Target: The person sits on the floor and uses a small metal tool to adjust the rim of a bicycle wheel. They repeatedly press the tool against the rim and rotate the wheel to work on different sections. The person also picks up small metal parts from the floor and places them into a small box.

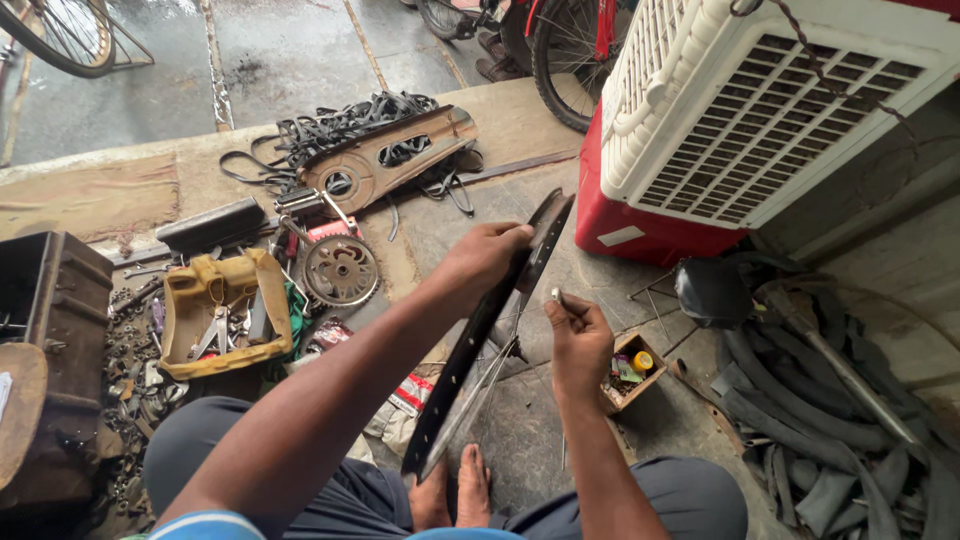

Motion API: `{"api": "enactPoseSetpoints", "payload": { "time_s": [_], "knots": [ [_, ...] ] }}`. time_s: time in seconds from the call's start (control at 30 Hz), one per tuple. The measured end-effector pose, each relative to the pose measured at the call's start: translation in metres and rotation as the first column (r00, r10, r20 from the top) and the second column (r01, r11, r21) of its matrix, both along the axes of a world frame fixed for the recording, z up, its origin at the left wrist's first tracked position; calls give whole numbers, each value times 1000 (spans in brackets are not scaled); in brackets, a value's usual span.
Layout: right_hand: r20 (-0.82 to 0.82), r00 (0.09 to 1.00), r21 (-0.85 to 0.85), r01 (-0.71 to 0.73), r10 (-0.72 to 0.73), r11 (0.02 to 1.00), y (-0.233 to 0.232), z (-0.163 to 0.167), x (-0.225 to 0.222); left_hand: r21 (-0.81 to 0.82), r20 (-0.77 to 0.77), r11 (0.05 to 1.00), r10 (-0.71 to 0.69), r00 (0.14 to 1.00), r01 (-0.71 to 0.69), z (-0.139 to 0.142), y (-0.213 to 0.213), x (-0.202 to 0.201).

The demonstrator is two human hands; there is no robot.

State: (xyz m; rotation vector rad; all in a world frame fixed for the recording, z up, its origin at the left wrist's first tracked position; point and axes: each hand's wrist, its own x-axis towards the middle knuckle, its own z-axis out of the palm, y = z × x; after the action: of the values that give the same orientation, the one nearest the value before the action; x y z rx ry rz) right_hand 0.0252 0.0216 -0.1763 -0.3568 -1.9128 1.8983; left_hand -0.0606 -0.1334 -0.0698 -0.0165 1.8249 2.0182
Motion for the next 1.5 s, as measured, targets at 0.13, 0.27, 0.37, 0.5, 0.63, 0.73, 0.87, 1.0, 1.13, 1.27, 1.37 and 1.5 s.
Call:
{"api": "enactPoseSetpoints", "payload": {
  "time_s": [0.13, 0.27, 0.37, 0.5, 0.63, 0.73, 0.87, 1.0, 1.13, 1.27, 1.37, 1.5],
  "knots": [
    [-38, 999, -2, 1, -2, 1000, 7, -8, 2, -96, -60, 993, 58, 996, -64, -2, 5, -5],
    [-74, 997, -55, -15, 11, 998, 6, -14, 2, 4, -42, 1000, -18, 999, 18, 1, 9, 0],
    [-77, 997, -44, -36, 33, 998, 4, -12, 1, -128, -54, 990, 49, 997, -55, 1, 11, 14],
    [-63, 998, -12, -26, 25, 1000, 0, -3, 8, -239, -138, 963, 90, 986, -121, 3, 7, 17],
    [-40, 999, 40, -29, 31, 999, -6, 8, 16, -170, -81, 981, 84, 993, -97, 1, 0, 14],
    [-87, 993, -2, -77, 76, 997, -12, 13, 13, -219, -94, 971, 76, 993, -95, -4, -7, 17],
    [-77, 976, -16, -207, 206, 978, -27, 14, 4, -409, -313, 891, 67, 947, -198, -10, -23, 23],
    [-132, 948, -72, -300, 289, 951, -60, 9, -5, -525, -429, 803, 38, 902, -283, -13, -43, 26],
    [-112, 956, -2, -271, 269, 963, -88, 11, -7, -532, -501, 767, 54, 864, -357, -16, -57, 30],
    [-227, 942, 93, -230, 246, 969, -103, 25, -7, -545, -487, 751, 79, 870, -374, -18, -64, 34],
    [-384, 909, 380, -2, 160, 925, -111, 38, -9, -519, -473, 778, 85, 877, -355, -17, -66, 36],
    [-438, 889, 495, 114, 134, 861, -119, 43, -11, -473, -466, 810, 105, 879, -347, -17, -67, 37]
  ]
}}
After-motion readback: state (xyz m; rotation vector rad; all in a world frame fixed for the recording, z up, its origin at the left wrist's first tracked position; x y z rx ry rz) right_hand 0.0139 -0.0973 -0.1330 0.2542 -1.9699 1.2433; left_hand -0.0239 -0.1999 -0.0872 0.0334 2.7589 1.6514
